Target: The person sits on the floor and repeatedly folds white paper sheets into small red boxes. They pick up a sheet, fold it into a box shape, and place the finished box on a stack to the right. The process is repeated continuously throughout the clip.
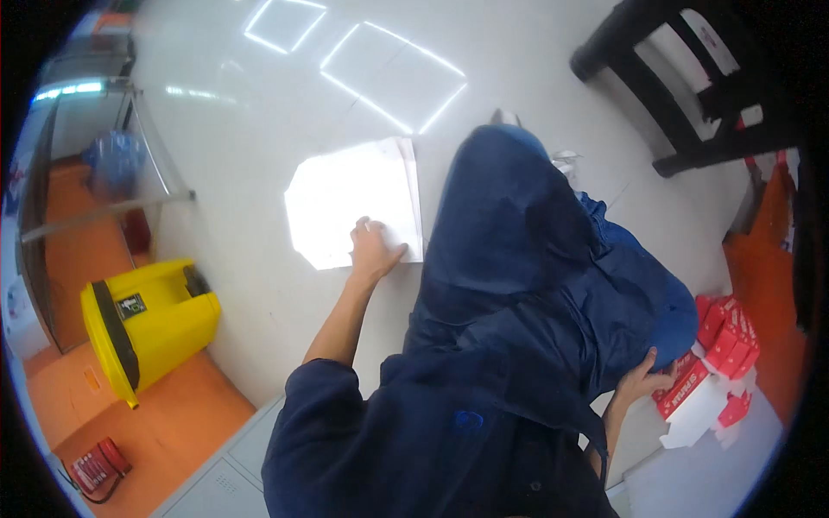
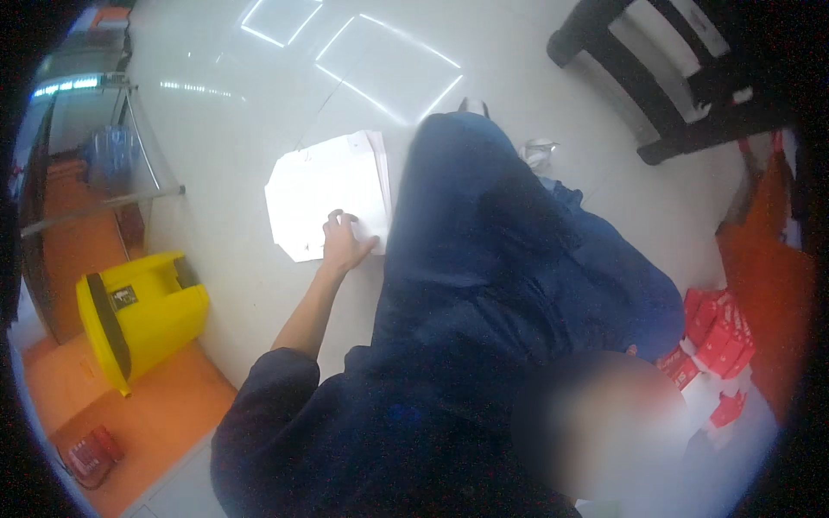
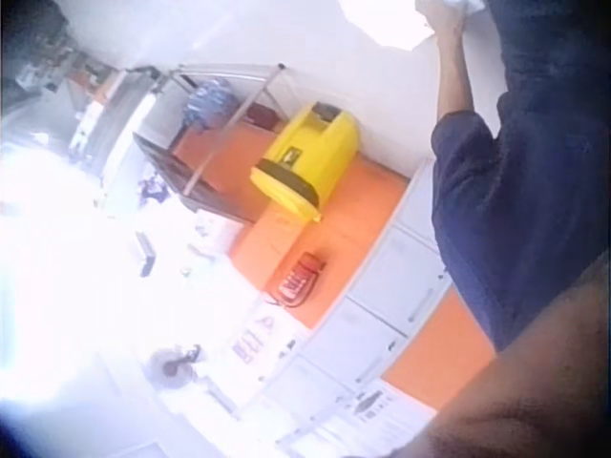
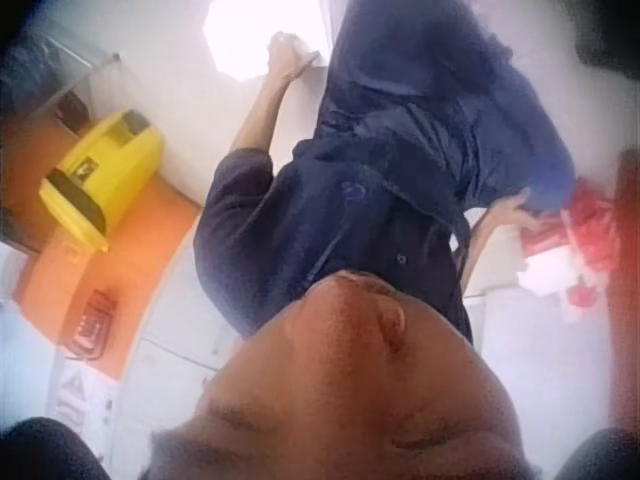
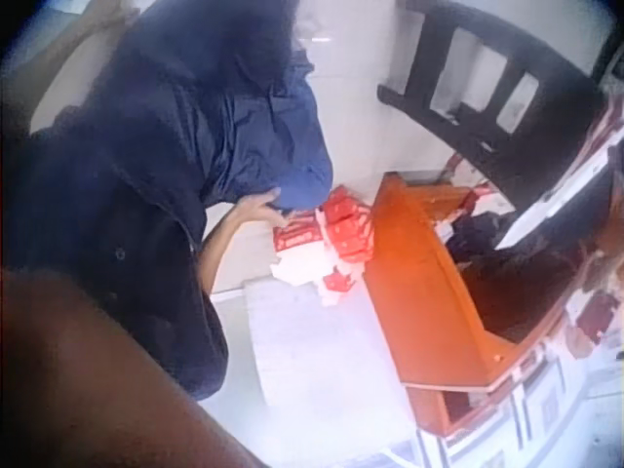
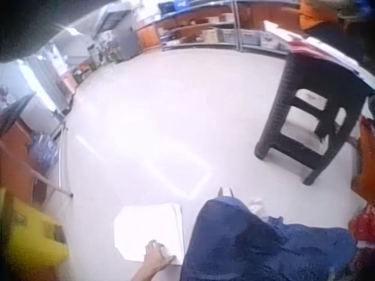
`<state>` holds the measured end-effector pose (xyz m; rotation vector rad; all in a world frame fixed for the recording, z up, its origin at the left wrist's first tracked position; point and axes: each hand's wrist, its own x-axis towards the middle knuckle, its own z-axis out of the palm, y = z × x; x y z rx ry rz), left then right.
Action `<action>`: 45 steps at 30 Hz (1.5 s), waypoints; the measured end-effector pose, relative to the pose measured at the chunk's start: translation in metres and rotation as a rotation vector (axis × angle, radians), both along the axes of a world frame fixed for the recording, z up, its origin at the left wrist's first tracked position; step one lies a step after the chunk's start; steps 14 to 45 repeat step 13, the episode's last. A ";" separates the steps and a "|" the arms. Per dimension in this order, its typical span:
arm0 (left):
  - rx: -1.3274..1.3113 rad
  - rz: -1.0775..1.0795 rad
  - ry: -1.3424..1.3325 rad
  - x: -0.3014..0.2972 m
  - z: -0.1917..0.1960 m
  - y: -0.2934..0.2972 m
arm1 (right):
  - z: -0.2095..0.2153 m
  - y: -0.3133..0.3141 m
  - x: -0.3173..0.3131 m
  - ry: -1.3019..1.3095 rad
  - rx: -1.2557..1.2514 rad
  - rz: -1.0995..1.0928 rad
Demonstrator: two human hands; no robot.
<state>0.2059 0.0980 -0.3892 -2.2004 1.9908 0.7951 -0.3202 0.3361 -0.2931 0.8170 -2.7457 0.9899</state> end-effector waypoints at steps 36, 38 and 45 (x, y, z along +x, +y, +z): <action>-0.060 0.284 -0.082 -0.056 -0.008 -0.041 | 0.014 -0.007 -0.032 0.062 0.066 0.077; -0.060 0.284 -0.082 -0.056 -0.008 -0.041 | 0.014 -0.007 -0.032 0.062 0.066 0.077; -0.060 0.284 -0.082 -0.056 -0.008 -0.041 | 0.014 -0.007 -0.032 0.062 0.066 0.077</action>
